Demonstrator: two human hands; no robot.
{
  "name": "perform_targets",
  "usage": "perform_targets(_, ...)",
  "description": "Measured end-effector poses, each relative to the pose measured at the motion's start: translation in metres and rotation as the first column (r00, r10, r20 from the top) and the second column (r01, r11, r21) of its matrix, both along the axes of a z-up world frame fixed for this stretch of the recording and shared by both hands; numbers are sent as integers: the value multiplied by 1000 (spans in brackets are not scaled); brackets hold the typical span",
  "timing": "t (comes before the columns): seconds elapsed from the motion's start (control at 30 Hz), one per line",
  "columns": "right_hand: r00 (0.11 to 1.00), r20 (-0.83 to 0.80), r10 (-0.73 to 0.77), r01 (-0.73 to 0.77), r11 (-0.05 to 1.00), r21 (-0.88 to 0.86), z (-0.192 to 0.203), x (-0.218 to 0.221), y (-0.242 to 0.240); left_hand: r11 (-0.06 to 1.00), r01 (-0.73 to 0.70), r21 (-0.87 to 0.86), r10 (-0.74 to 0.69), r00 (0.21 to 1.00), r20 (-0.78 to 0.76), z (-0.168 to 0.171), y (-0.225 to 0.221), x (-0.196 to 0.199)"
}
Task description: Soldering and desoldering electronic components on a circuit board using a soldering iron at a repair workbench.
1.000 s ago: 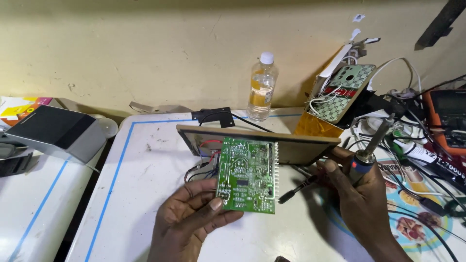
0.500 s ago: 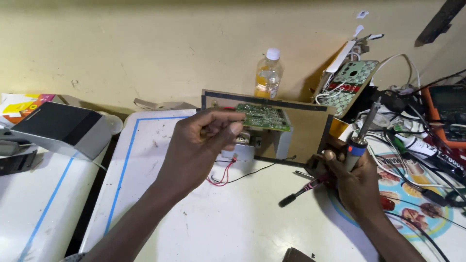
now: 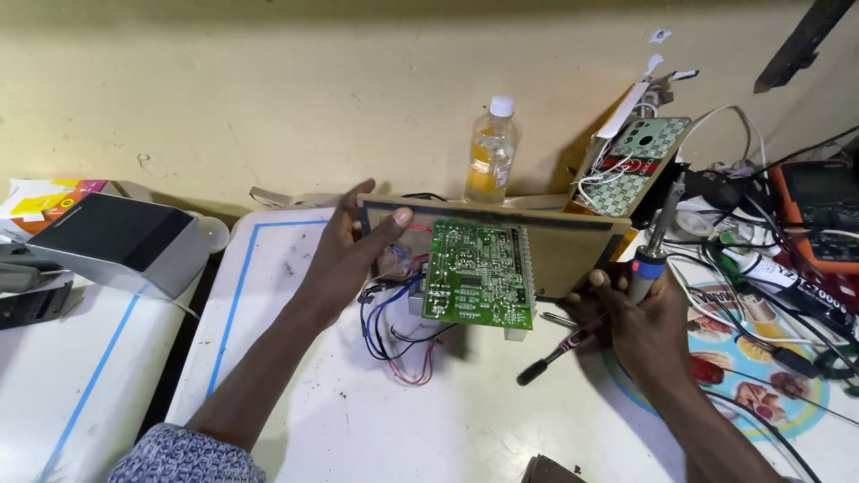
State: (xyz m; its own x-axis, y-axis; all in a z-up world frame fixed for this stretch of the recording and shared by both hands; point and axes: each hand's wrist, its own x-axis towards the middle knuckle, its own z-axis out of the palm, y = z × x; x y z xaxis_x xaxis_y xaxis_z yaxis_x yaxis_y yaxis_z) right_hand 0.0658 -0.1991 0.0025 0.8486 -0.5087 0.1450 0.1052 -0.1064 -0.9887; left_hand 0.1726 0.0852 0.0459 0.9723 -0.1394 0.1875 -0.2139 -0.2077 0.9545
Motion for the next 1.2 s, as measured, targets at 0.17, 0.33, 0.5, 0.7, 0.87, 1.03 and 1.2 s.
perform_targets(0.17, 997, 41, -64, 70, 979, -190, -20, 11, -23, 969, 46, -244, -93, 978, -186, 0, -11, 4)
perform_targets(0.33, 981, 172, -84, 127, 958, -259, -8, 14, -27, 953, 87, -290, -107, 993, -53, 14, -20, 3)
perform_targets(0.5, 949, 303, -90, 129, 985, -112, 14, 5, -30, 926, 159, -344, -144, 987, 68, 52, -37, -7)
perform_targets(0.7, 943, 305, -132, 122, 991, 51, 11, -1, -39, 923, 163, -349, -179, 984, -15, 41, -55, 5)
perform_targets(0.87, 977, 155, -145, 154, 987, -51, -10, 3, -41, 944, 143, -297, -178, 979, -97, 8, -47, 26)
perform_targets(1.03, 984, 69, -163, 171, 976, -135, -8, 14, -29, 996, 64, -59, -71, 989, -130, 5, -34, 38)
perform_targets(1.2, 993, 104, -48, 43, 998, 46, 8, 8, -18, 989, -147, 13, 124, 871, 475, 33, -22, -1)
